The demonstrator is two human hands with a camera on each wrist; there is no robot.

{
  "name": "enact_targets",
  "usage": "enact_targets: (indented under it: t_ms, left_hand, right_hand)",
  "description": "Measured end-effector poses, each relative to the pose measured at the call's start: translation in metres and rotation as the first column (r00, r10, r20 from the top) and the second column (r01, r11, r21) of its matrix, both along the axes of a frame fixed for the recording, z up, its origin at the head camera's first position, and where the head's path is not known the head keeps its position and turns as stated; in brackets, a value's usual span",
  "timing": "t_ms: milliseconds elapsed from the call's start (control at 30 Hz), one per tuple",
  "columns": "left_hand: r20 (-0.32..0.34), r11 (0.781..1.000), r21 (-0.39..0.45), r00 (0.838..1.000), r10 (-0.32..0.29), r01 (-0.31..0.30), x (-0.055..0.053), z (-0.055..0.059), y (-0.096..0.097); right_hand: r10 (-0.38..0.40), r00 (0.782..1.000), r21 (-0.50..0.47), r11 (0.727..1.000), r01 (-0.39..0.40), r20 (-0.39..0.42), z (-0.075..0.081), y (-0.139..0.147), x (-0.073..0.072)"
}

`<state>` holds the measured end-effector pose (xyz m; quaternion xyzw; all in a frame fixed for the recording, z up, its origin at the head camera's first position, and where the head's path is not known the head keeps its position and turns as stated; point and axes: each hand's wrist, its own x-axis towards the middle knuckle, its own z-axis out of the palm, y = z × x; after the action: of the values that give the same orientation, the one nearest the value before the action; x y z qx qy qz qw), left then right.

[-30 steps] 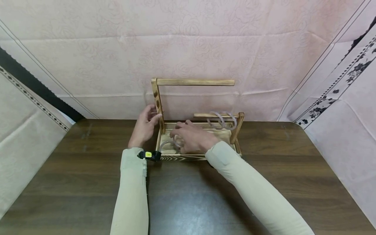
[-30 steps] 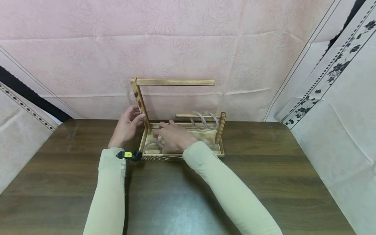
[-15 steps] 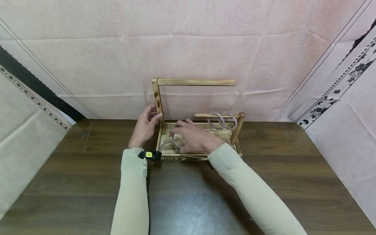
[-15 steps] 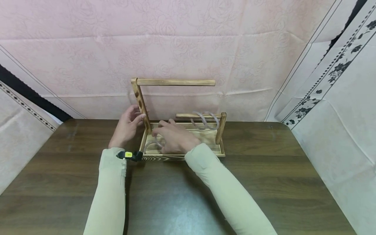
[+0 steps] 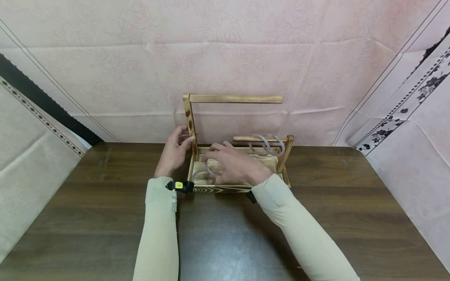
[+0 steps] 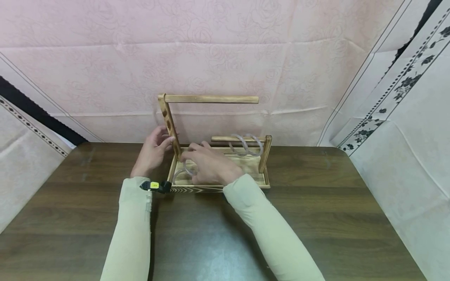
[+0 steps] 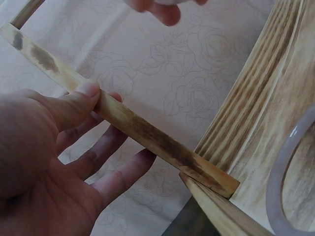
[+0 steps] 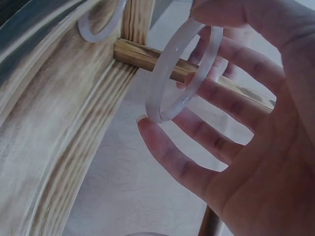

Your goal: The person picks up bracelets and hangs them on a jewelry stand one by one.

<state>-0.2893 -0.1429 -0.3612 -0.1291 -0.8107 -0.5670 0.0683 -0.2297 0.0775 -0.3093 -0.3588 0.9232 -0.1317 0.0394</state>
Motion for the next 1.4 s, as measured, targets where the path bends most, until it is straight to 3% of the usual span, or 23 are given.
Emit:
enact_targets:
  t_ms: [467,700,1400]
  left_hand:
    - [-0.009,1.0,0.0,1.0,-0.002,0.002,-0.001,-0.001,-0.001]
    - [-0.004,1.0,-0.008,1.0,0.005,-0.005,-0.001,-0.001,0.001]
    - [0.005,1.0,0.008,1.0,0.01,-0.01,-0.001,-0.001,0.001]
  right_hand:
    - [0.04,0.997,-0.099,0.994,-0.046,-0.06,0.01,0.0,0.005]
    - [0.017,0.993,-0.127,0.991,-0.031,-0.114,0.015,0.003,0.007]
    - [-0.003,0.974,-0.311,0.948,-0.069,-0.224,0.032,0.023,0.003]
